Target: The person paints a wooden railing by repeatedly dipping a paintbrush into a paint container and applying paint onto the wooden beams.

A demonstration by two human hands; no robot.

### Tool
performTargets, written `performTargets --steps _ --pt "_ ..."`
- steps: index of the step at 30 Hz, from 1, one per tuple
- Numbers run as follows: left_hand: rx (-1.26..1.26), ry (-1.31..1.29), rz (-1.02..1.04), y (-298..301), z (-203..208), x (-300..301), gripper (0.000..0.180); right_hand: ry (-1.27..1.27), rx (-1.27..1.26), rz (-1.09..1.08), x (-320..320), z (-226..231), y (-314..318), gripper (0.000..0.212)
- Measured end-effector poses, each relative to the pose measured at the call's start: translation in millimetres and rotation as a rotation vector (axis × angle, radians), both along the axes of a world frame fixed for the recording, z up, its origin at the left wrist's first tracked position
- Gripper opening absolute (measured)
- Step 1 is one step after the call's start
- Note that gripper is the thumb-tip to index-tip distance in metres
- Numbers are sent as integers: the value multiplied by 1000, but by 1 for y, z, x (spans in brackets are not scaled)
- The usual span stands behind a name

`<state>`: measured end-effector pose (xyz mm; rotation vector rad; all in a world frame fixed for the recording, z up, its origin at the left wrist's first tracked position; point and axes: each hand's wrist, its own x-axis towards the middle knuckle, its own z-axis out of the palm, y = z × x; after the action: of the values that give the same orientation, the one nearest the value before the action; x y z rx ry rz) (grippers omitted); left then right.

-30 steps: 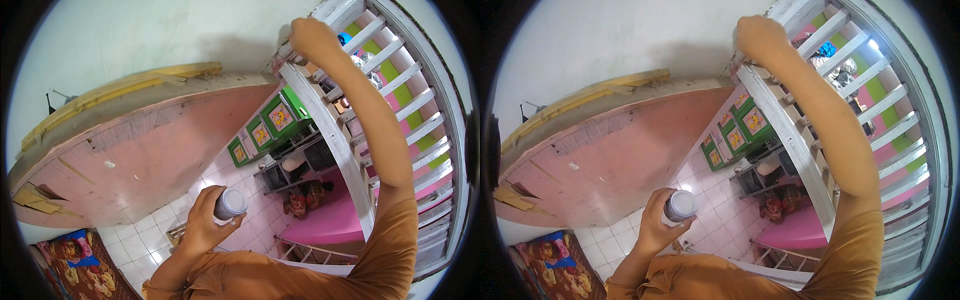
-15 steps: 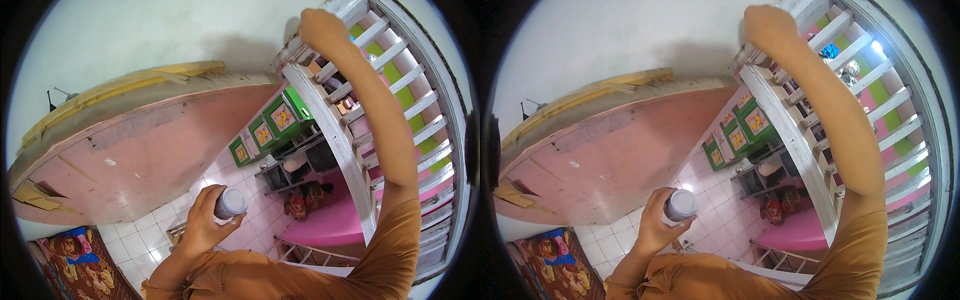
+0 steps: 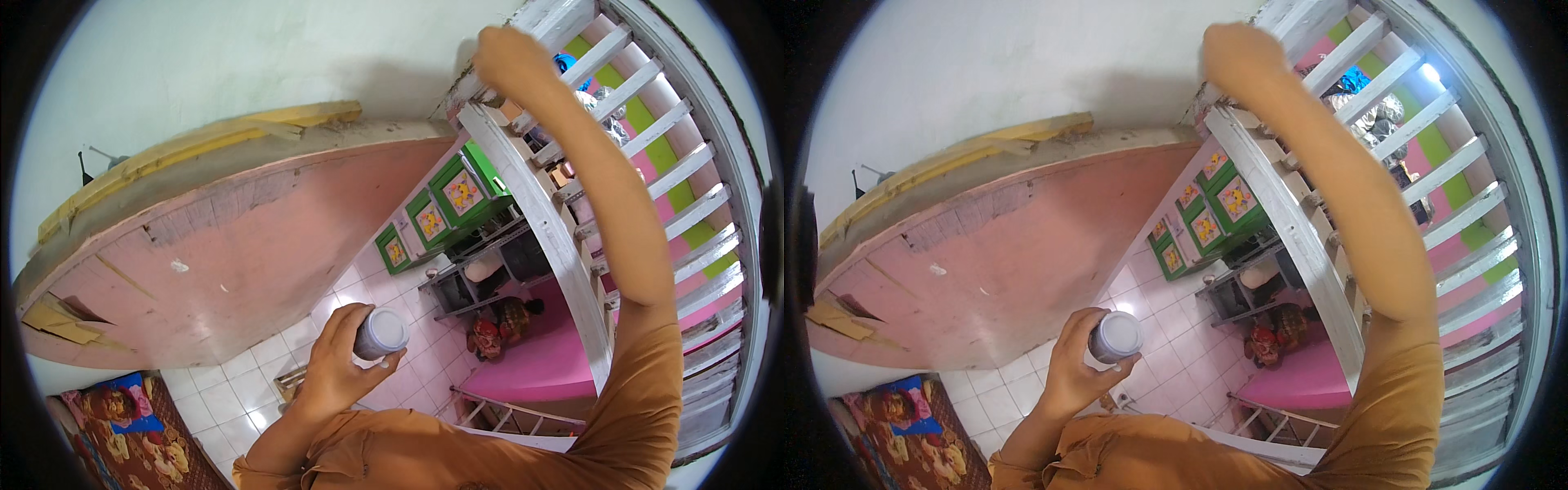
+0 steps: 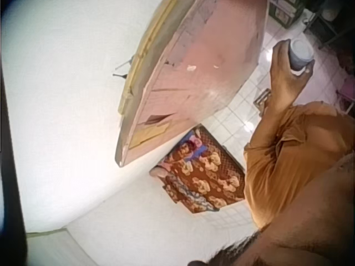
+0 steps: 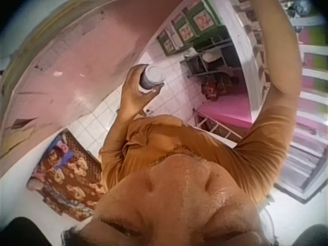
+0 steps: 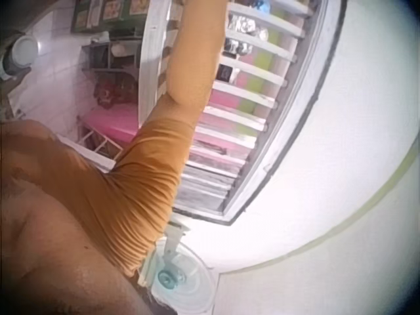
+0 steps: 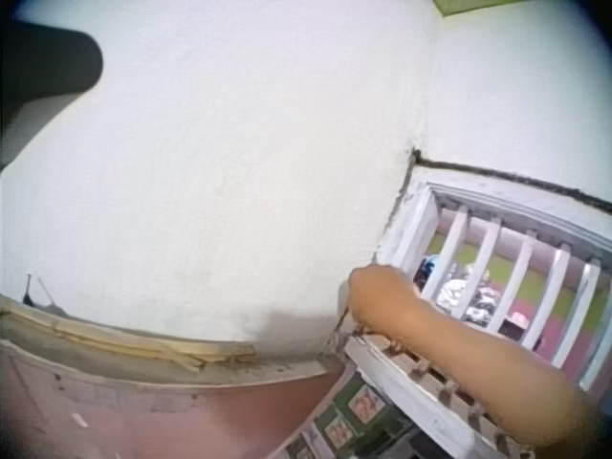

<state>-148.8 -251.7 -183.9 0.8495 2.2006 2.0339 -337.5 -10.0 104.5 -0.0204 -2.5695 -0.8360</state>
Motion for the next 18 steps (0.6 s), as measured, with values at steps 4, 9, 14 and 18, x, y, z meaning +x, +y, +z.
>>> performTargets --steps 4,9,14,18 --pt "11 20 12 3 -4 1 65 -71 -43 47 11 26 -17 27" --pt "11 -7 -3 1 2 1 66 -154 -40 85 -9 -45 -9 25" --pt "20 6 -1 0 2 3 67 -37 59 28 -3 -7 3 22" --pt "25 17 -17 5 3 3 68 203 190 12 7 60 4 18"
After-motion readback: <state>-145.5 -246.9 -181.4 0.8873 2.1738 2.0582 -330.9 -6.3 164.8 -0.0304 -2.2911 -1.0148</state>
